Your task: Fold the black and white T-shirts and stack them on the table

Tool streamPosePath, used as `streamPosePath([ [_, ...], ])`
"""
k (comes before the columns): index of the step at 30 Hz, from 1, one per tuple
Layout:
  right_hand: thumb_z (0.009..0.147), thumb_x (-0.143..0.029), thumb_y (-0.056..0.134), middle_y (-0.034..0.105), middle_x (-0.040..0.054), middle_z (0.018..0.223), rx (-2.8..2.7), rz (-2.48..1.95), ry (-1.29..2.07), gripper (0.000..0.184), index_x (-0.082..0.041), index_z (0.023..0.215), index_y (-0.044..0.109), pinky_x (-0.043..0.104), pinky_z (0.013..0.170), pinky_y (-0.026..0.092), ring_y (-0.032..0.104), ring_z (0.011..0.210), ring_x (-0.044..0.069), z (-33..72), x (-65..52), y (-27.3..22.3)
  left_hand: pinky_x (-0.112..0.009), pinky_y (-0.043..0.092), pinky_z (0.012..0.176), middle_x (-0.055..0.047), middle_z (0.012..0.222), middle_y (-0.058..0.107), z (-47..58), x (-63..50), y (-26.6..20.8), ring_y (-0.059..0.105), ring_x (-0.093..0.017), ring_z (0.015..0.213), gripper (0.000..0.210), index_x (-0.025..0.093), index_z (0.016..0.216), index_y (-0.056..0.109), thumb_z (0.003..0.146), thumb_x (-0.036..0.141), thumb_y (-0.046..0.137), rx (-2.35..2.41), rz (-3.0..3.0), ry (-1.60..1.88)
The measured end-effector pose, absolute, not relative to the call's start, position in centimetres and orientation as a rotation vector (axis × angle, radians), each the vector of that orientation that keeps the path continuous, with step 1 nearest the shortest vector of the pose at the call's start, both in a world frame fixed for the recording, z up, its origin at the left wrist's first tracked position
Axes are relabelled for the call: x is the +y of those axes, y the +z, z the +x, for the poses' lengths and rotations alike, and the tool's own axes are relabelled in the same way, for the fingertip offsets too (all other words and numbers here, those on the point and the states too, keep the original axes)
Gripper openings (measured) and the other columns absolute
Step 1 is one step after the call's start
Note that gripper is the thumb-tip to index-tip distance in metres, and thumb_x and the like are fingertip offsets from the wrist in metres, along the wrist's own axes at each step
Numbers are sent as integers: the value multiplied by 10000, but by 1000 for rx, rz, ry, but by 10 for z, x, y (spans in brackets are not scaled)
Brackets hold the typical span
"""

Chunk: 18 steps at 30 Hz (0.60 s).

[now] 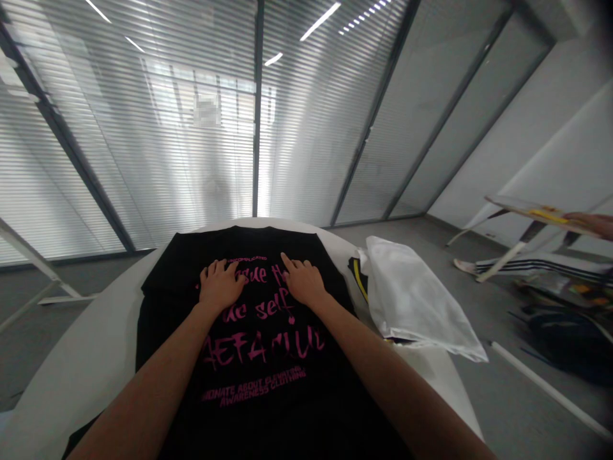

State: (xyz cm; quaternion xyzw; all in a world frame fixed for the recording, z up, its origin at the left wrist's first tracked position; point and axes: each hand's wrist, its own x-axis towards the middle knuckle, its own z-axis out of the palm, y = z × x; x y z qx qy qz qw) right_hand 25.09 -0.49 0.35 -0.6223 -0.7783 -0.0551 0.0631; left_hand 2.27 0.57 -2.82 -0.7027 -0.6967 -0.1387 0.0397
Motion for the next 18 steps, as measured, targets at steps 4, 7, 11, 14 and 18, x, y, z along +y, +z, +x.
streamPosePath([
  [4, 985, -495, 273, 438, 91, 1477, -2256, -1852, -167, 578, -288, 1524, 243, 481, 1050, 291, 366, 1325, 292, 266, -6, -4, -528, 266, 1065, -145, 1407, 499, 22, 6, -28, 384, -359, 1329, 533, 252, 1339, 561, 883, 475, 398, -2134, -2149, -425],
  [7, 967, -602, 209, 311, 74, 1557, -2236, -1953, 27, 639, -286, 1521, 258, 503, 1123, 170, 230, 1429, 274, 281, -1, -11, -530, 261, 1070, -145, 1405, 501, 22, 6, -28, 385, -355, 1330, 530, 251, 1334, 566, 885, 474, 393, -2142, -2156, -422],
  [11, 955, -640, 82, 250, 16, 1583, -2228, -1956, 314, 660, -334, 1513, 258, 525, 1154, 80, 158, 1465, 235, 294, 5, -16, -524, 254, 1082, -151, 1417, 492, 22, 7, -29, 375, -350, 1344, 536, 244, 1344, 559, 888, 469, 389, -2143, -2172, -425],
  [14, 962, -609, 25, 258, 12, 1580, -2189, -1953, 284, 662, -334, 1507, 280, 556, 1151, 52, 135, 1470, 243, 300, 6, -18, -527, 252, 1087, -152, 1428, 482, 21, 8, -30, 364, -351, 1354, 537, 243, 1353, 551, 893, 463, 381, -2141, -2179, -425],
  [18, 962, -617, 74, 208, 43, 1596, -2225, -2022, 189, 656, -323, 1512, 275, 581, 1135, 88, 122, 1467, 289, 303, 7, -22, -529, 235, 1101, -146, 1448, 463, 20, 11, -32, 337, -339, 1378, 545, 247, 1372, 529, 900, 469, 371, -2138, -2204, -412],
])
